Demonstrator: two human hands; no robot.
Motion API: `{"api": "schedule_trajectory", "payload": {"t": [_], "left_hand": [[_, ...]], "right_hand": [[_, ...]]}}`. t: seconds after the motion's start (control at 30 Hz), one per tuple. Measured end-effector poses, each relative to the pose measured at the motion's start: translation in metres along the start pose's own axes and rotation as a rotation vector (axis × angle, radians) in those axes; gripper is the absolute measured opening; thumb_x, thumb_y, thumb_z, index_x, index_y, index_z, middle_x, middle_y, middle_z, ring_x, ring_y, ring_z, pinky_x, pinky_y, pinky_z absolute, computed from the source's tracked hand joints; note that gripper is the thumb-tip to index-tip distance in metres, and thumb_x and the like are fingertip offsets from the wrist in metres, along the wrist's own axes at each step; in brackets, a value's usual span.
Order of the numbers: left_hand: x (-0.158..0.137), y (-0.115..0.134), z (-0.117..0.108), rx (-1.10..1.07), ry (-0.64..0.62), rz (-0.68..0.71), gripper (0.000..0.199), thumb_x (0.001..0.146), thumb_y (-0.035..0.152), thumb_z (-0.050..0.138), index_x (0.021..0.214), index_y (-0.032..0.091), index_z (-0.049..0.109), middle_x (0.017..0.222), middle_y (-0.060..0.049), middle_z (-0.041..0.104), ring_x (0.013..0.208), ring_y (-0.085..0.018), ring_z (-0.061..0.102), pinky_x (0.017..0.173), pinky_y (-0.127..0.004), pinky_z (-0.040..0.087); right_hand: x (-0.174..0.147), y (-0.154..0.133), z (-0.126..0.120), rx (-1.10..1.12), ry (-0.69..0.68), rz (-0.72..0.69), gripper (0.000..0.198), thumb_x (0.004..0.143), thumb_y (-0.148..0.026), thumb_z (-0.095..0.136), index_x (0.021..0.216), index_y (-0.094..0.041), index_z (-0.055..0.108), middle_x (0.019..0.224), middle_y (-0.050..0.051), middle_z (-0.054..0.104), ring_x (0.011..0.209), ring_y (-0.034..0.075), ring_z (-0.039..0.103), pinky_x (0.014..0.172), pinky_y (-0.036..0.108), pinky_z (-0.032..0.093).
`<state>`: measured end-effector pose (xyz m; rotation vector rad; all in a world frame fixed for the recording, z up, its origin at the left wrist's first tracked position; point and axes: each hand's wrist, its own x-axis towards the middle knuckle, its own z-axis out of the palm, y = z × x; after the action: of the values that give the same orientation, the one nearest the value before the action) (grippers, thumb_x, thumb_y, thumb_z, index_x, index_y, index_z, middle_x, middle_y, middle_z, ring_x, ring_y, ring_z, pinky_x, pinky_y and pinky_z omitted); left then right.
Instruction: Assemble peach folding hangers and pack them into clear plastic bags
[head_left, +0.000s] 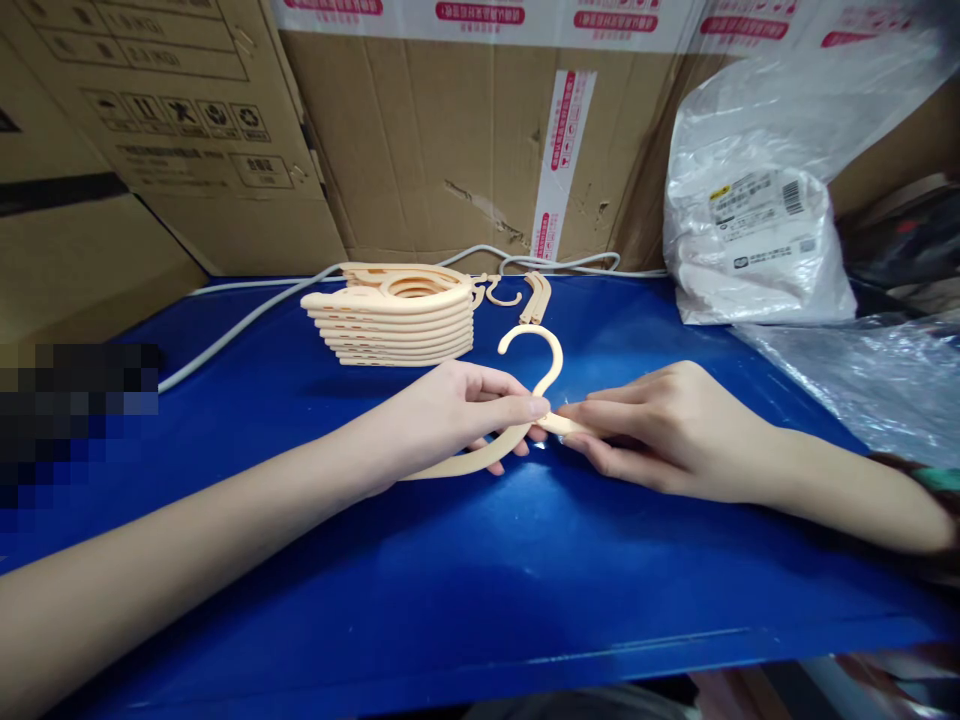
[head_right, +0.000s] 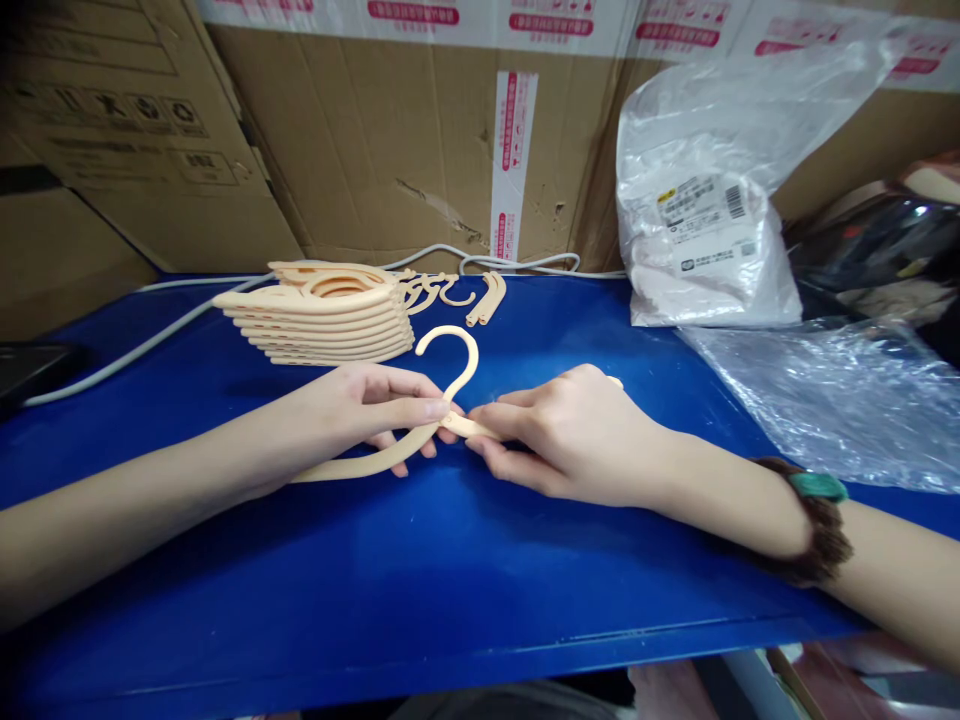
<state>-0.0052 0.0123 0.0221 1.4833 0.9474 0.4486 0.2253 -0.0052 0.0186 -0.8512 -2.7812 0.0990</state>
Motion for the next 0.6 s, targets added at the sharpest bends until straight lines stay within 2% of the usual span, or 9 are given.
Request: {"api": "schedule_trajectory", "payload": {"t": [0.1,0.33,0.5,0.6], "left_hand": [[0.0001,0.0004,0.0013,0.025,0.025,-0.009,0.03,0.079,0.045,0.072,0.08,0.015,0.072,0.08,-0.003,0.071,0.067,-0.011,0.062,0.059,-0.019,0.051],[0.0001,0.0019,0.0031,-0.03,0.024,-0.032,0.029,0.068,0.038,0.082,0.07,0.014,0.067,0.067,0.0,0.067,0.056,-0.009,0.057,0.052,-0.018,0.047],[0.0001,0.0007,0.0016,-0.03,-0.013,-0.024,0.029,0.073,0.043,0.079,0.073,0.014,0.07,0.072,-0.001,0.068,0.055,-0.008,0.056,0.05,-0.018,0.047],[0.0005,-0.0013,-0.0025,-0.06,-0.041,-0.023,0.028,0.077,0.045,0.076,0.079,0.017,0.073,0.081,-0.002,0.072,0.062,-0.009,0.06,0.052,-0.017,0.049]], "right_hand": [[0.0001,-0.002,-0.0002,-0.021,0.02,-0.018,0.028,0.101,-0.03,0.045,0.108,-0.019,0.07,0.089,0.003,0.076,0.065,0.013,0.068,0.058,0.024,0.042],[0.001,-0.0035,-0.0012,-0.052,0.03,-0.044,0.024,0.099,-0.028,0.047,0.105,-0.019,0.069,0.085,0.002,0.075,0.062,0.012,0.065,0.057,0.025,0.04],[0.0012,-0.0018,-0.0016,-0.094,0.021,-0.055,0.034,0.103,-0.034,0.042,0.105,-0.018,0.071,0.078,0.003,0.073,0.06,0.013,0.064,0.056,0.025,0.041],[0.0008,-0.0017,-0.0019,-0.103,0.066,-0.067,0.032,0.103,-0.032,0.043,0.11,-0.018,0.071,0.089,0.005,0.076,0.068,0.014,0.069,0.06,0.025,0.044]]}}
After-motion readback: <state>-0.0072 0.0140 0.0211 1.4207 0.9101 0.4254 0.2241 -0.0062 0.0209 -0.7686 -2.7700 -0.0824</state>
